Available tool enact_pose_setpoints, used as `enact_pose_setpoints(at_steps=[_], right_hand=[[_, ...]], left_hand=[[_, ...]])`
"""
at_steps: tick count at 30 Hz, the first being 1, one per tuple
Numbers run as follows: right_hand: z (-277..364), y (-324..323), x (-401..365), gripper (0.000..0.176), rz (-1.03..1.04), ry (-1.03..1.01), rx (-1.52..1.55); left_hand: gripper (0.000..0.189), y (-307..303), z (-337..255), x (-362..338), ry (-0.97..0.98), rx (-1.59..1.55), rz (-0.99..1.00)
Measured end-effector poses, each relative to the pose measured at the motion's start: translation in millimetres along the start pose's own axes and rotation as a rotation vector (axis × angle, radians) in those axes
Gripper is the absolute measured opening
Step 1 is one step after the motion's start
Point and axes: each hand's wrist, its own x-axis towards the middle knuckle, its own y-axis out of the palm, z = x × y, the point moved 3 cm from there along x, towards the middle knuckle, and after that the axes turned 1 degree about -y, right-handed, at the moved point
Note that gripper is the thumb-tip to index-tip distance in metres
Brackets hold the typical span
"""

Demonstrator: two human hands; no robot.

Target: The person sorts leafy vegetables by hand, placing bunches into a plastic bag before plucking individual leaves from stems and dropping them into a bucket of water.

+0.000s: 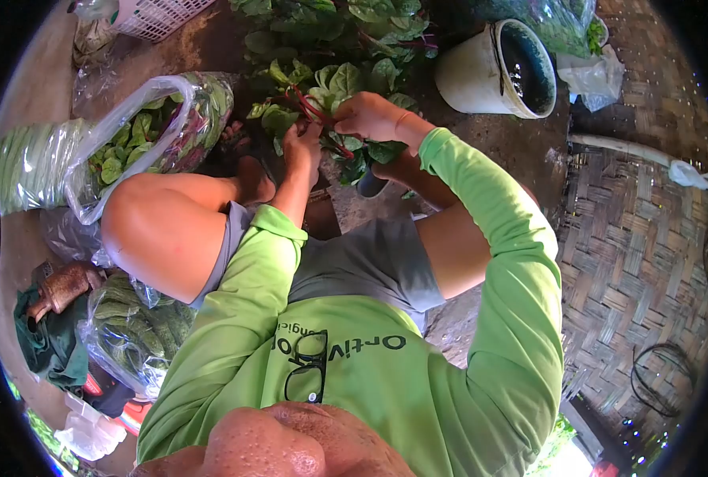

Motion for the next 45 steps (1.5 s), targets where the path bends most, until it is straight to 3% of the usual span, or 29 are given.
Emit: enact_pose_setpoints(at_steps=[4, 7, 11, 14, 18, 21, 24, 26, 27, 29, 30, 33, 37, 40, 45], right_hand=[[-9, 8, 1, 0.027, -0.02, -0.008, -0.053], [-13, 14, 3, 0.028, -0.009, -0.01, -0.05], [-11, 22, 2, 0.027, -0.038, -0.017, -0.18], [-29, 38, 6, 0.026, -0.124, -0.183, -0.268], [-35, 51, 7, 0.026, -0.144, -0.32, -0.354], [-41, 17, 20, 0.021, 0.033, -0.183, -0.315], [-46, -42, 8, 0.022, -0.136, -0.052, -0.433], [-104, -58, 28, 0.023, -0.311, 0.04, -0.612], [-122, -51, 36, 0.021, -0.282, -0.021, -0.657], [-150, -35, 50, 0.019, -0.221, -0.148, -0.748], [-152, -23, 54, 0.016, -0.19, -0.061, -0.746], [-176, 7, 75, 0.014, -0.219, -0.114, -0.85], [-167, 32, 77, 0.018, -0.358, 0.001, -0.717], [-155, 41, 71, 0.021, -0.23, 0.083, -0.705], [-148, 52, 60, 0.022, -0.265, 0.041, -0.67]], left_hand=[[0.019, -6, -4, 7, 0.013, 0.047, 0.037], [0.017, -4, -22, -5, -0.125, -0.107, 0.03], [0.023, -5, -2, 12, -0.157, -0.298, 0.213], [0.034, 0, -30, -13, -0.308, -0.215, 0.153], [0.03, 2, -19, -13, -0.172, -0.139, 0.082], [0.031, -5, -43, -14, -0.03, 0.095, -0.009], [0.03, -13, -56, 0, 0.202, 0.041, -0.122], [0.033, -17, -65, 6, 0.3, 0.026, -0.184], [0.034, -18, -67, 8, 0.343, -0.008, -0.194], [0.036, -20, -69, 4, 0.316, 0.083, -0.272], [0.036, -21, -65, 2, 0.303, 0.113, -0.288], [0.035, -24, -47, 7, 0.254, 0.123, -0.271], [0.035, -25, -35, 8, 0.171, 0.137, -0.237], [0.035, -27, -36, 7, 0.147, 0.151, -0.253], [0.036, -24, -35, 8, 0.103, 0.135, -0.247]])
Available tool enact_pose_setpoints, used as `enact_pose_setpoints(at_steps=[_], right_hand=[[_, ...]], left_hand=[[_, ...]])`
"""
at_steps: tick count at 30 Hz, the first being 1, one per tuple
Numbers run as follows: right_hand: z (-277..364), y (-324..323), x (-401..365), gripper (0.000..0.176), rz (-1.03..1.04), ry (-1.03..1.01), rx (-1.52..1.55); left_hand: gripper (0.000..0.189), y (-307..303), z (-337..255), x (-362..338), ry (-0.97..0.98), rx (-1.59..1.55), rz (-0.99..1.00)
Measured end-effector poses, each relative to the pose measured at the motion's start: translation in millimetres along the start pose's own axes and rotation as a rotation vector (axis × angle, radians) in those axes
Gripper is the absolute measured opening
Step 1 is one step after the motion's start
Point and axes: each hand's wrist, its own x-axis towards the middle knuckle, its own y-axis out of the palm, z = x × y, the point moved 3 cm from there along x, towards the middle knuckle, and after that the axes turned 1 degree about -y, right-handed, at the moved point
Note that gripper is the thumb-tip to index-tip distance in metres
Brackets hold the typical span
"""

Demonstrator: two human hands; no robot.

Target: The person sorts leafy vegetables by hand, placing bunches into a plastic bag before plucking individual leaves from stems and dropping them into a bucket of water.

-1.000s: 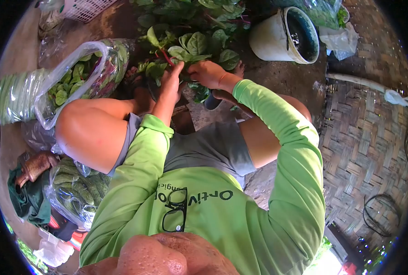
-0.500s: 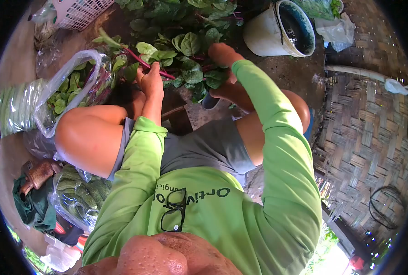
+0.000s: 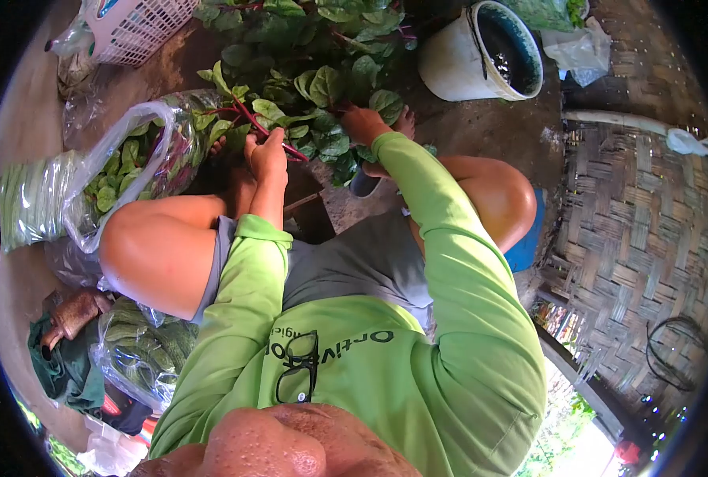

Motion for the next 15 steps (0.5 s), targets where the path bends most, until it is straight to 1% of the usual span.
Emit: enact_pose_setpoints(at_steps=[2, 5, 8, 9, 11, 14, 15], right_hand=[[3, 2, -2, 0.022, 0.019, -0.011, 0.006], [-4, 10, 4, 0.02, 0.059, -0.011, 0.006], [1, -17, 0, 0.015, 0.055, -0.075, 0.008], [1, -26, 1, 0.016, 0.034, -0.07, 0.014], [-10, -47, 10, 0.017, -0.01, -0.056, 0.023], [-26, -97, 15, 0.021, 0.038, -0.171, 0.186], [-34, -114, 14, 0.021, -0.018, -0.204, 0.191]], left_hand=[[0.033, 0, 3, 3, 0.036, 0.055, -0.001], [0.029, -2, -14, -8, 0.072, 0.192, -0.052], [0.031, -1, -19, -10, 0.044, 0.059, 0.003], [0.031, 0, -18, -7, 0.072, 0.055, -0.005], [0.032, 2, -21, -4, 0.086, -0.06, 0.015], [0.032, 5, -31, 1, 0.127, -0.214, 0.019], [0.033, 5, -40, -1, 0.132, -0.26, 0.009]])
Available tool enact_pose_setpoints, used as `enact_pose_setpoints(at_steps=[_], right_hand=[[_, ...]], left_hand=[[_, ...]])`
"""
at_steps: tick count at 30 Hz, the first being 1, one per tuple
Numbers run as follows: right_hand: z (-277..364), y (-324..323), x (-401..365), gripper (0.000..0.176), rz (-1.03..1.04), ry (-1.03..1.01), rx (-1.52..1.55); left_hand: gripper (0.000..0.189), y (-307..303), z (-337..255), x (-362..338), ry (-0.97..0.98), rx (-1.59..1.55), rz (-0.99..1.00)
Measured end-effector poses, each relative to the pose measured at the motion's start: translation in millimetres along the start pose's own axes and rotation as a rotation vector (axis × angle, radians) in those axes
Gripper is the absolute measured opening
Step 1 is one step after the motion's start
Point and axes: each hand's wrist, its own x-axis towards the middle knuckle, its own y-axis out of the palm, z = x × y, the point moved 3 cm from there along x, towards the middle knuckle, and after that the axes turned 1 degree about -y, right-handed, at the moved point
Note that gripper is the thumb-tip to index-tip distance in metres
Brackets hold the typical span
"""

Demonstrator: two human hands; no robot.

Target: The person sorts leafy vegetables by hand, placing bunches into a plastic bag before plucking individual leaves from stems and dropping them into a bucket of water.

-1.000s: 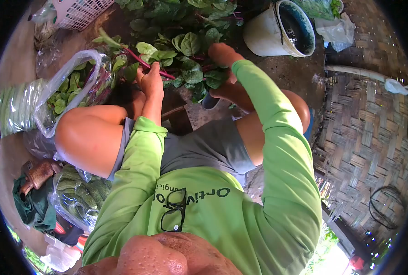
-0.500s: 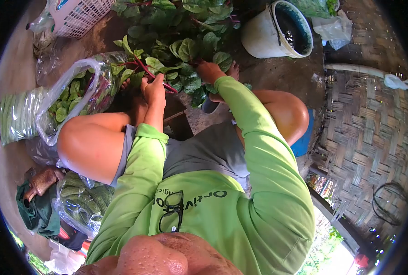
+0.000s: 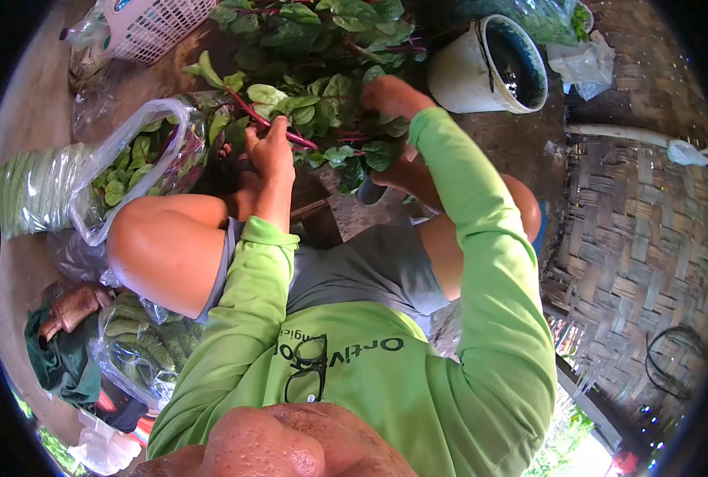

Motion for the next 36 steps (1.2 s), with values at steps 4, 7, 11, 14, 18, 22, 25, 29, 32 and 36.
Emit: enact_pose_setpoints(at_steps=[4, 7, 11, 14, 18, 22, 25, 29, 32, 36], right_hand=[[23, -81, -22, 0.023, 0.027, 0.236, 0.235], [26, -110, -41, 0.027, 0.05, 0.388, 0.502], [38, -107, -45, 0.031, -0.055, 0.337, 0.626], [88, -86, -38, 0.031, -0.057, 0.31, 0.605], [133, -29, -24, 0.03, 0.073, 0.233, 0.607], [129, 8, -19, 0.03, 0.142, 0.218, 0.6], [117, 10, -18, 0.03, 0.154, 0.229, 0.572], [118, 16, -20, 0.027, 0.162, 0.121, 0.496], [124, 22, -18, 0.025, 0.279, 0.091, 0.436], [79, 28, 2, 0.023, 0.2, 0.002, 0.301]], left_hand=[[0.033, 6, -24, -4, -0.006, -0.122, -0.005], [0.035, 3, -17, -5, 0.006, -0.035, -0.006], [0.04, 1, 2, -10, -0.041, 0.275, 0.054], [0.044, 4, 30, -15, -0.07, 0.133, 0.142], [0.045, 6, 34, -20, -0.184, 0.091, 0.261], [0.041, 6, 29, -20, -0.368, -0.133, 0.297], [0.042, 3, 38, -18, -0.616, -0.156, 0.298], [0.044, 6, 39, -20, -0.619, -0.168, 0.346], [0.047, 4, 25, -26, -0.589, -0.019, 0.23], [0.054, -5, 36, -18, -0.376, 0.083, 0.144]])
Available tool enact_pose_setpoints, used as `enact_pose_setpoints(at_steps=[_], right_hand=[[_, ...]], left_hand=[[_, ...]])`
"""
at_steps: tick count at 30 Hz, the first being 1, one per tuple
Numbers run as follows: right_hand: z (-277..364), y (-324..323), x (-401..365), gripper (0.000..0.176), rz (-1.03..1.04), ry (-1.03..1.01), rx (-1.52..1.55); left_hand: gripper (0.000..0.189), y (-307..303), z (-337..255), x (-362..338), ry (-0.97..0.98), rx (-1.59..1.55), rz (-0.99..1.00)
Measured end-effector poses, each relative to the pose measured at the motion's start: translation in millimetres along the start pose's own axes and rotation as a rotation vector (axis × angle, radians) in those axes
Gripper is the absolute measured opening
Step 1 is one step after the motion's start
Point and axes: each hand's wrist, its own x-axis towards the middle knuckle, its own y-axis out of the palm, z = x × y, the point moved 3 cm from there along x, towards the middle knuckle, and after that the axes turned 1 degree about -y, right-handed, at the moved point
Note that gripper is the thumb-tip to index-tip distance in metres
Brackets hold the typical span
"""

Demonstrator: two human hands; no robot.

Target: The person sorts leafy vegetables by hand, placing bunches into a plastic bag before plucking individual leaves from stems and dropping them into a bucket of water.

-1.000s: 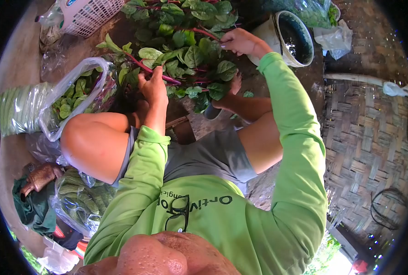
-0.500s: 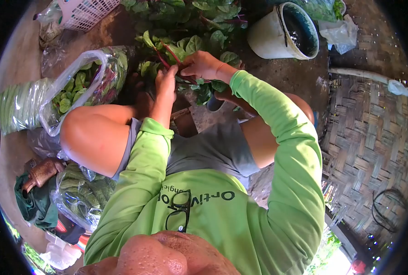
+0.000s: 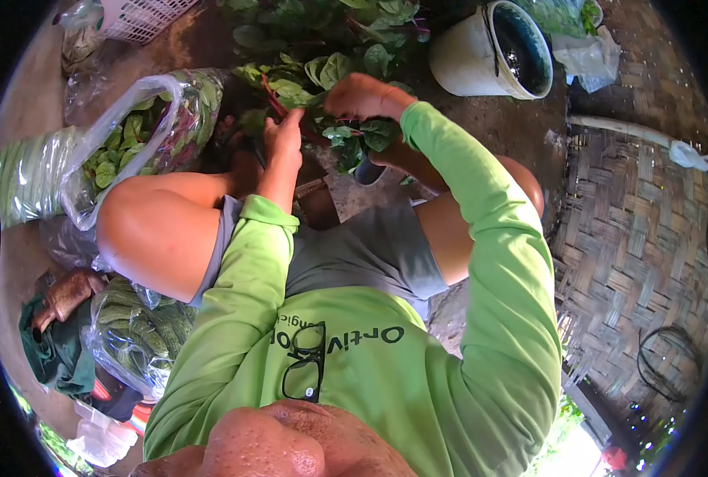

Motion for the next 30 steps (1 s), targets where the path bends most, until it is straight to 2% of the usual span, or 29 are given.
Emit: enact_pose_setpoints(at_steps=[4, 5, 7, 8, 11, 14, 17, 18, 20, 23, 24, 26, 29, 30], right_hand=[[-87, -1, 11, 0.022, -0.154, -0.082, -0.691], [-99, 14, 12, 0.022, -0.12, -0.048, -0.707], [-106, 31, 9, 0.022, -0.052, 0.024, -0.74], [-101, 39, 5, 0.019, -0.091, 0.113, -0.687], [-93, 62, 5, 0.02, -0.094, 0.197, -0.539], [-119, 103, 18, 0.021, -0.344, 0.017, -0.489], [-91, 96, 13, 0.022, -0.161, 0.255, -0.612], [-85, 93, 10, 0.023, -0.199, 0.238, -0.582], [-81, 86, 4, 0.023, -0.28, 0.204, -0.534], [-107, 97, 6, 0.021, -0.351, 0.279, -0.396], [-109, 98, 6, 0.02, -0.321, 0.31, -0.411], [-115, 101, 3, 0.02, -0.26, 0.375, -0.434], [-109, 97, 4, 0.021, -0.269, 0.329, -0.425], [-98, 90, 2, 0.023, -0.213, 0.331, -0.438]], left_hand=[[0.067, -15, 16, 28, 0.189, 0.163, -0.207], [0.069, -17, 14, 28, 0.218, 0.222, -0.265], [0.069, -19, 13, 35, 0.21, 0.227, -0.26], [0.069, -20, 14, 38, 0.206, 0.229, -0.257], [0.065, -19, 9, 31, 0.234, 0.206, -0.235], [0.061, -20, 3, 26, 0.256, 0.223, -0.239], [0.058, -20, 0, 22, 0.224, 0.215, -0.221], [0.058, -22, 9, 30, 0.243, 0.221, -0.233], [0.061, -13, -15, 9, 0.236, 0.324, -0.26], [0.068, -12, -10, 12, 0.238, 0.324, -0.267], [0.075, -12, -9, 13, 0.214, 0.319, -0.263], [0.076, -14, -8, 14, 0.224, 0.309, -0.257], [0.076, -16, -6, 18, 0.218, 0.299, -0.247], [0.076, -15, -8, 16, 0.214, 0.309, -0.267]])
